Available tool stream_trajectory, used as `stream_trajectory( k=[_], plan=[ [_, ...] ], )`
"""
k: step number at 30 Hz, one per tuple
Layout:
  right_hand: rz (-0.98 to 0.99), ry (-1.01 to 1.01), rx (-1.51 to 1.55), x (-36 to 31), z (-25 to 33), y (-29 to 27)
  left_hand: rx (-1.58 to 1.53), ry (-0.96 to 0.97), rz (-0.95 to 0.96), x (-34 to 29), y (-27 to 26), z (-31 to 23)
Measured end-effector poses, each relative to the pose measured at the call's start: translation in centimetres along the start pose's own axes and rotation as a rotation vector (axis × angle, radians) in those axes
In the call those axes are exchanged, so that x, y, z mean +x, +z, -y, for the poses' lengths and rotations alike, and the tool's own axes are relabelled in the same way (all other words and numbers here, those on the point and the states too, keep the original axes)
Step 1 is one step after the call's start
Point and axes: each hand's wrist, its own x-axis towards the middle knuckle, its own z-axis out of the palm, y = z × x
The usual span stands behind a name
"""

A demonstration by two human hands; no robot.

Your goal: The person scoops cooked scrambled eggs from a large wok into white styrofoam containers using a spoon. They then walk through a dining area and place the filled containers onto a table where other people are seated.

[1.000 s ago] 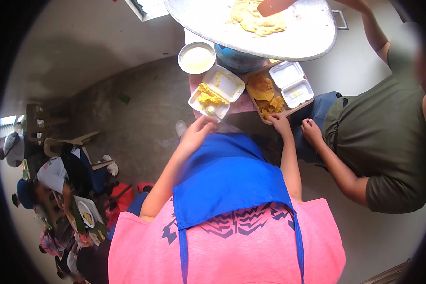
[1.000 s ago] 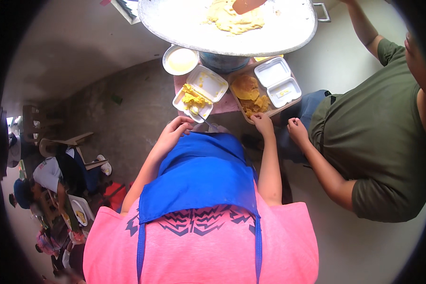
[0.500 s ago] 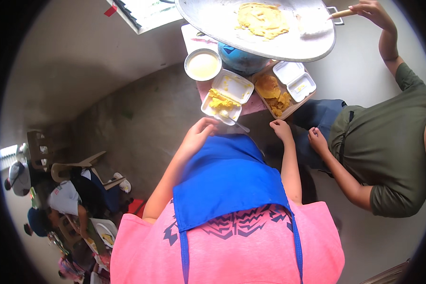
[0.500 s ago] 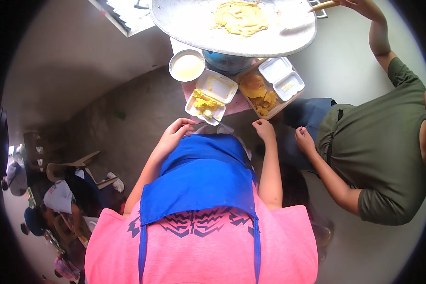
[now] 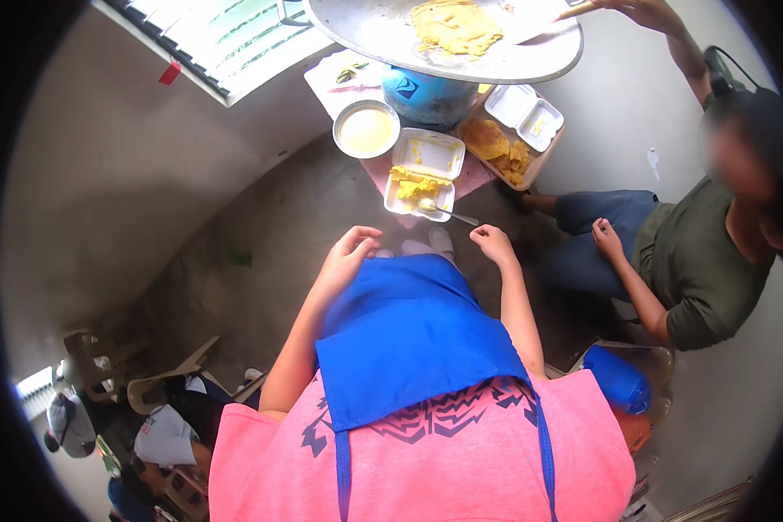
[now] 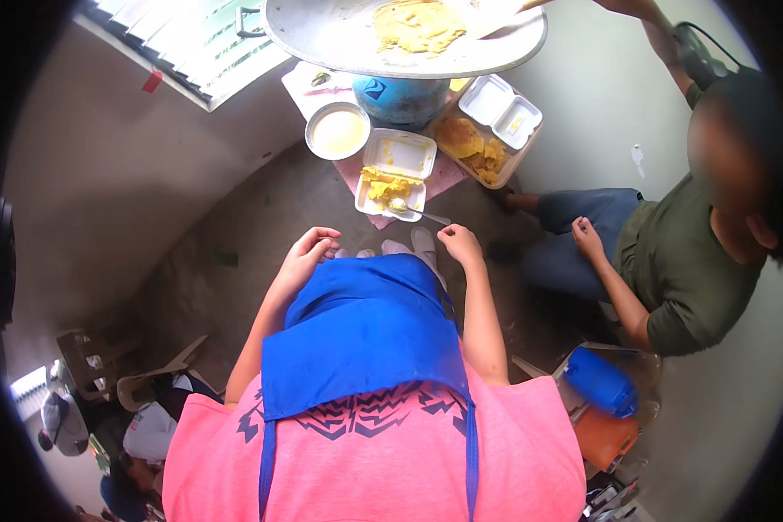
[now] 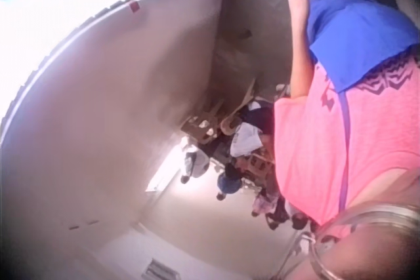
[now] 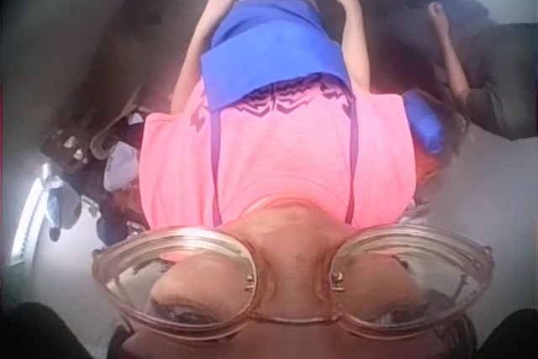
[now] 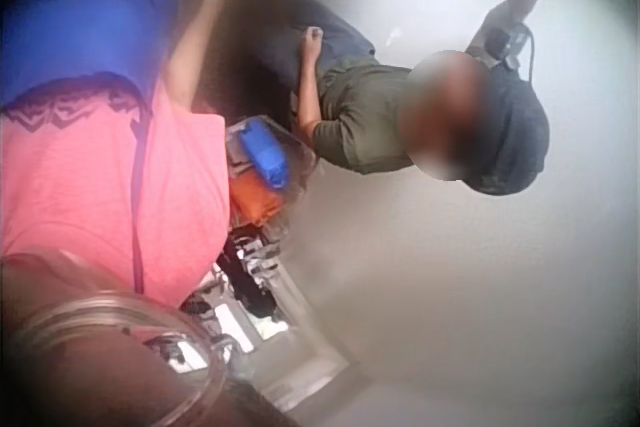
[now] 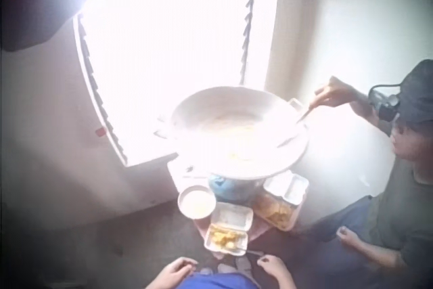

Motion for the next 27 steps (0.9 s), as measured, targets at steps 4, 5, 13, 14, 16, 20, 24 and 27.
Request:
stream_trajectory(
  k=[4, 5, 13, 14, 16, 20, 24, 27],
  plan=[
    [-0.144, -0.031, 0.100, -0.4, -1.5, 0.3, 0.007, -0.022, 0.035, 0.2, -0.3, -0.3],
    [-0.166, -0.036, 0.142, -0.2, -1.9, -0.1, 0.004, -0.025, 0.039, 0.2, -0.3, -0.4],
    [-0.575, -0.027, 0.052, 9.1, -3.8, -12.6, 0.018, -0.135, 0.037, 2.2, 1.4, -1.9],
    [-0.599, -0.021, 0.064, 11.1, -4.7, -14.2, 0.000, -0.159, 0.027, 2.7, 1.9, -2.1],
    [-0.585, 0.014, 0.110, 14.4, -5.0, -16.5, -0.042, -0.189, -0.021, 3.2, 3.3, -2.4],
    [-0.563, 0.086, 0.223, 21.7, -8.0, -19.4, -0.064, -0.195, -0.080, 4.4, 6.7, -3.0],
    [-0.569, 0.073, 0.255, 27.7, -8.2, -22.3, -0.081, -0.229, -0.171, 5.4, 10.5, -3.1],
    [-0.540, 0.107, 0.194, 31.1, -8.7, -24.5, -0.139, -0.223, -0.238, 6.3, 13.0, -3.2]
  ],
)
